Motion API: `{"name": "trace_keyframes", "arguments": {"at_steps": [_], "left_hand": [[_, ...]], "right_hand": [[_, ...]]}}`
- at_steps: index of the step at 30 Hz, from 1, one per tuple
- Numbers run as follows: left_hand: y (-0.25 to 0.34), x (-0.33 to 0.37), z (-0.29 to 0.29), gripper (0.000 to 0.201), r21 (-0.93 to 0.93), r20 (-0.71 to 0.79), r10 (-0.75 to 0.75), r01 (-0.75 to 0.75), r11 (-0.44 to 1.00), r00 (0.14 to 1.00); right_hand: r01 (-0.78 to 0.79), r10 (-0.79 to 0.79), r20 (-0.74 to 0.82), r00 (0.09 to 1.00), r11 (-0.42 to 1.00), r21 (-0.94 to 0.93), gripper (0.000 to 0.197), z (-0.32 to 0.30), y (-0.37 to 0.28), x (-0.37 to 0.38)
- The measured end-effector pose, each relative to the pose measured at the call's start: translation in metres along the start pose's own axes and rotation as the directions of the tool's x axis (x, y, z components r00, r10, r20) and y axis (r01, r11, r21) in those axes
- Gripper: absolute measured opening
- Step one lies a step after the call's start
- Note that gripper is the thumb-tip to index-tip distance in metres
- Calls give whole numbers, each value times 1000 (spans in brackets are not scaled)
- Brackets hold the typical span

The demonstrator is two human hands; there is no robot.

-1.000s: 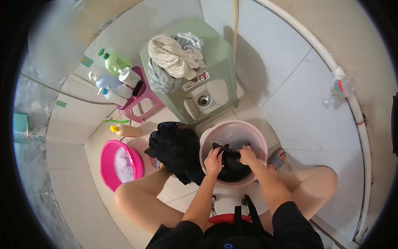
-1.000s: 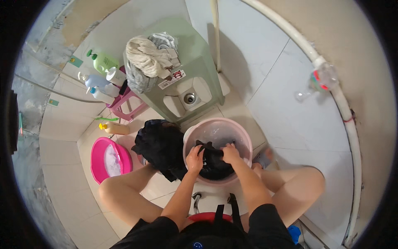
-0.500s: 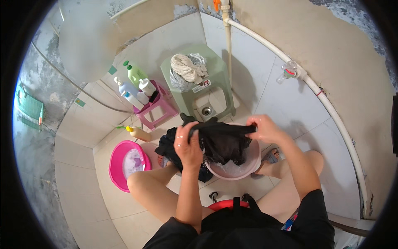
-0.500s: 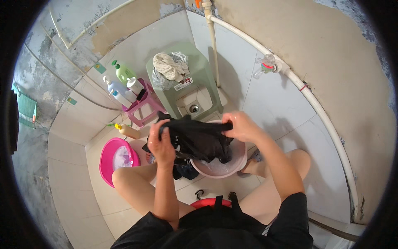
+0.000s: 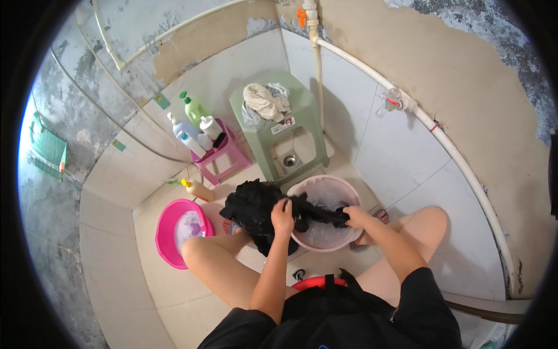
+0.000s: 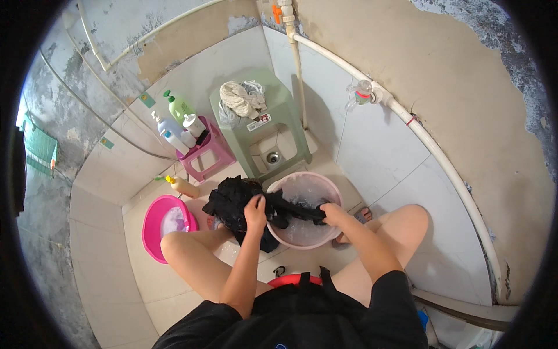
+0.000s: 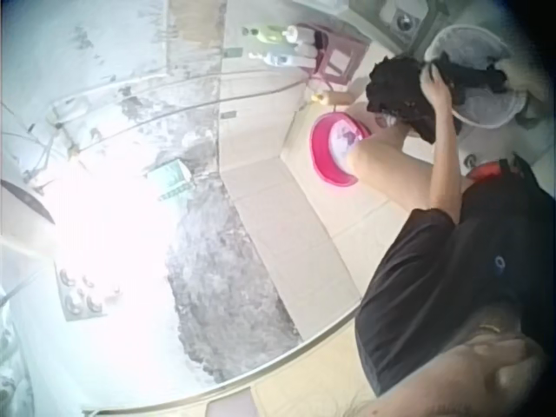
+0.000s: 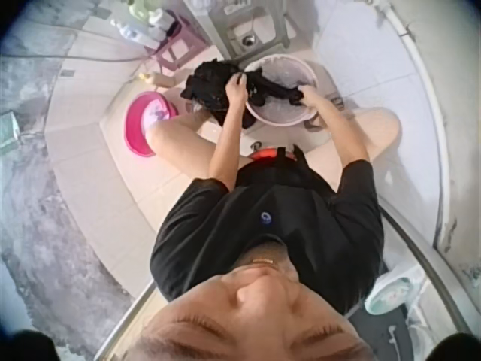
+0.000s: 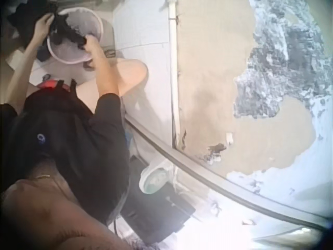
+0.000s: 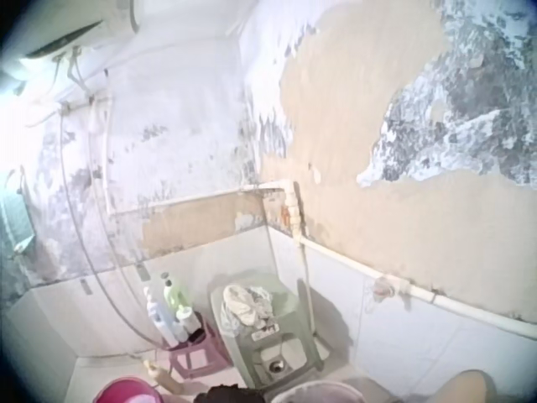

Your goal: The person sits on the floor and washes clothes by hand in a pink basin filled with water. They scrub and rinse a light-colored towel and several dark garments, placing the cleaned items on a nearby green stool.

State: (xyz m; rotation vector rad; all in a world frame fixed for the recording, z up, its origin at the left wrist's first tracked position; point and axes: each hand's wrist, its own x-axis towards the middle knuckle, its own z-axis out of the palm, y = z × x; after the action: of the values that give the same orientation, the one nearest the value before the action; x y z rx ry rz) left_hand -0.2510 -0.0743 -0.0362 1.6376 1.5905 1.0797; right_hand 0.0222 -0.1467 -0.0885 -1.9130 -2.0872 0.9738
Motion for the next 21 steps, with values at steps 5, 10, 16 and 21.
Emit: {"name": "trace_keyframes", "arguments": {"at_steps": [5,10,16,21], "left_hand": [[9,-28,-15,25,-163,9,-262,260,952,965],[80,-6,-69,21,-559,83,-95,125,820,992],[166,-1,-123,19,-828,61,-7,54,559,998],[147,37,-102,21,-687,165,-68,164,708,984]], "right_hand": [[-3,28,-257,966,995,97,28,-31,-6,-13],[71,37,-393,919,964,258,30,-143,-80,-50],[305,-66,-403,913,766,566,28,-237,-145,-100],[181,-147,-121,982,525,832,33,-245,-102,-66]]}}
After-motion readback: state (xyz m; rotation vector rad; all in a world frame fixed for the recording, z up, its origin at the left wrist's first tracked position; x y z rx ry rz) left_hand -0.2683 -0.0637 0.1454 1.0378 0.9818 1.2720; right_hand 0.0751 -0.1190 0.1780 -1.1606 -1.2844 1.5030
